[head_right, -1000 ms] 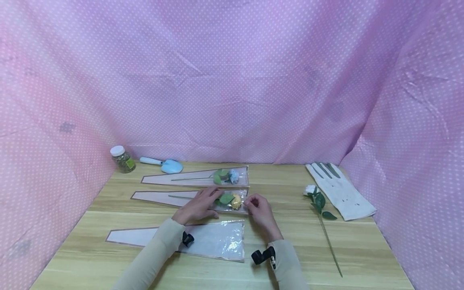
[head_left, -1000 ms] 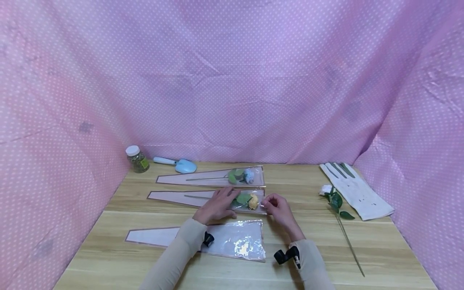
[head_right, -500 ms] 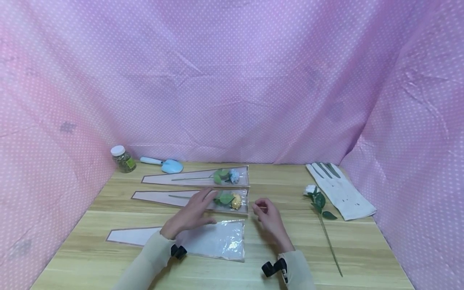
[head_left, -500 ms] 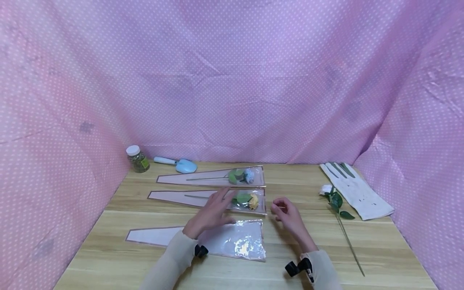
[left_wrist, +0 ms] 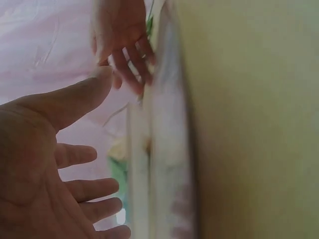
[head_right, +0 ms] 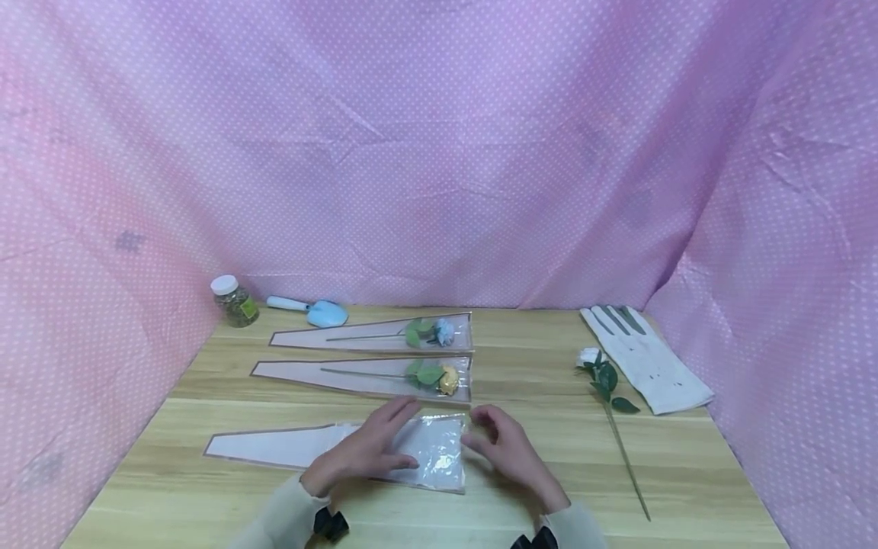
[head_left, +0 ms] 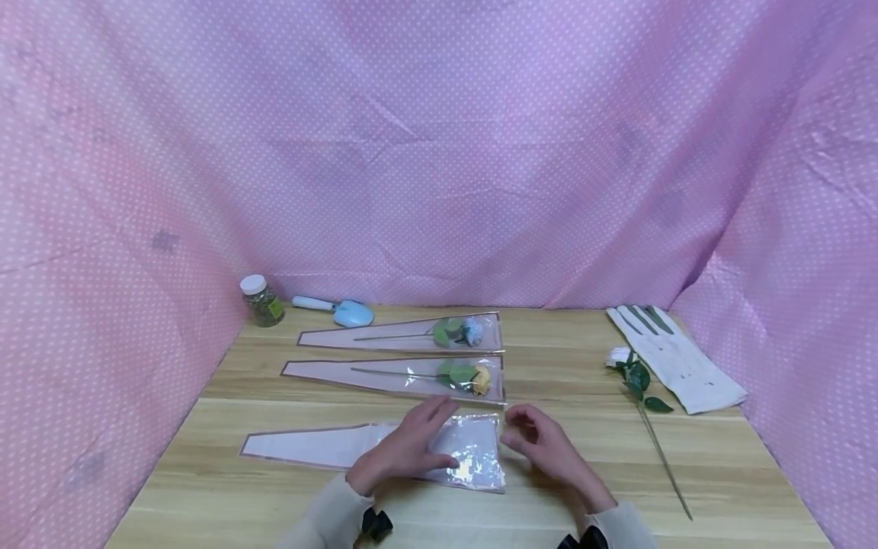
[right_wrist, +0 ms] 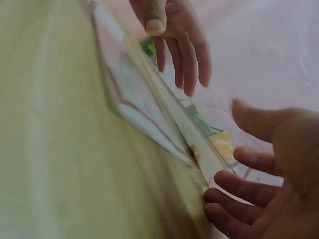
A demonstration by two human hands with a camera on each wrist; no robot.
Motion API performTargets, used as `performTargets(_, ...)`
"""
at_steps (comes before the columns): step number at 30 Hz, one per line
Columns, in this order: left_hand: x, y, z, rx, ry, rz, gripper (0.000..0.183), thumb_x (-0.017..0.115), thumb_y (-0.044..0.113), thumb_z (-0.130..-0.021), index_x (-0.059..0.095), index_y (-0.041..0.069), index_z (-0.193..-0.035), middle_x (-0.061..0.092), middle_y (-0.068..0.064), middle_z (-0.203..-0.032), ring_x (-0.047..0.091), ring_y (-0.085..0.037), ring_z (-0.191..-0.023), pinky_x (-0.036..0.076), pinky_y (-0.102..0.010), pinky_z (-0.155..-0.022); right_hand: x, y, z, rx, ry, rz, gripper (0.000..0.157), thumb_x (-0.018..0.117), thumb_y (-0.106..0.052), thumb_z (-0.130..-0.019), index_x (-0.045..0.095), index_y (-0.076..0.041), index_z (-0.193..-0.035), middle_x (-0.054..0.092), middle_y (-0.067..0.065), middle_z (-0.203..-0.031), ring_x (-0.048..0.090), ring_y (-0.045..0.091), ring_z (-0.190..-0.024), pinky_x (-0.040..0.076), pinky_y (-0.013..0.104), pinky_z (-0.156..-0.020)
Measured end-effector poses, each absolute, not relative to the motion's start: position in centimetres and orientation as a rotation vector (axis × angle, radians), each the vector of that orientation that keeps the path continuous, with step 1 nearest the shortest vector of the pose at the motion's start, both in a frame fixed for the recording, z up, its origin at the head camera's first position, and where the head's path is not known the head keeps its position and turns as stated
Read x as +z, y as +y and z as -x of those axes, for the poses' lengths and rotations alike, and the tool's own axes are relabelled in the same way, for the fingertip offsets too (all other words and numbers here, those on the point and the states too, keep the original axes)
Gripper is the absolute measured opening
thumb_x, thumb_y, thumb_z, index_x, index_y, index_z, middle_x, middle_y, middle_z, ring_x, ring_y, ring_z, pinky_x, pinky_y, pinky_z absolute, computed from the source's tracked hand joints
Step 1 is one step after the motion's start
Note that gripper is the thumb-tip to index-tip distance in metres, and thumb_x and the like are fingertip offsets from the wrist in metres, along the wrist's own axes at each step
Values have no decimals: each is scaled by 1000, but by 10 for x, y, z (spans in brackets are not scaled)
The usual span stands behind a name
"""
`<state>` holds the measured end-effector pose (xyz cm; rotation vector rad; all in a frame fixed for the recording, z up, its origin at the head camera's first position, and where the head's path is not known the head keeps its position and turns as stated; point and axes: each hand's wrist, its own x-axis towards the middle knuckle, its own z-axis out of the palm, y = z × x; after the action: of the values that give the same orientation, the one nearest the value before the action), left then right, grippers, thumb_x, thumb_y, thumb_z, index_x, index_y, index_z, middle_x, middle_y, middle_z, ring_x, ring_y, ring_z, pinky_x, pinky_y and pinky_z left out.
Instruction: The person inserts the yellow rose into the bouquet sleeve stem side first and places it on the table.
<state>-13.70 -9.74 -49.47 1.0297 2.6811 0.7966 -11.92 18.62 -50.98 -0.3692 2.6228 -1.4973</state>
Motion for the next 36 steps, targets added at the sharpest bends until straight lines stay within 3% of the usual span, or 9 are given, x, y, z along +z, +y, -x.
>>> performTargets(4, -499, -95, 132, 759, 2612, -1000, 85, 74, 44, -87, 34, 10, -154, 29, -18, -162, 28, -37, -151, 27, -59, -120, -513, 185, 112, -1307, 2688, 554, 59, 80, -39, -80, 59, -9, -127, 60, 11, -136, 55, 36, -128, 44, 53, -109)
performTargets(8, -503, -97, 132, 752, 2547, -955, 84, 71, 44, -89, 31, 13, -156, 22, -16, -166, 19, -36, -155, 19, -59, -124, -517, 182, 108, -1118, 2796, 719, 68, 84, -43, -72, 59, -11, -127, 53, 14, -142, 48, 38, -133, 40, 61, -108)
performTargets(17, -520, -97, 130, 647, 2535, -962, 81, 63, 49, -93, 27, 17, -158, 5, -13, -170, 5, -35, -158, 6, -58, -126, -517, 178, 105, -933, 2910, 837, 77, 87, -42, -66, 59, -11, -130, 52, 16, -142, 46, 38, -132, 40, 62, -103)
performTargets(30, -520, -97, 127, 663, 2544, -974, 78, 64, 47, -93, 33, 13, -156, 10, -16, -169, 9, -39, -157, 7, -61, -125, -523, 164, 100, -899, 3040, 643, 88, 86, -43, -69, 51, -6, -141, 56, 17, -140, 50, 37, -132, 43, 59, -106)
performTargets(36, -519, -97, 126, 657, 2545, -961, 78, 65, 47, -92, 33, 15, -156, 10, -15, -169, 8, -38, -157, 7, -60, -125, -520, 156, 100, -1096, 2945, 483, 87, 82, -45, -77, 45, -9, -147, 60, 13, -138, 52, 35, -133, 41, 58, -110)
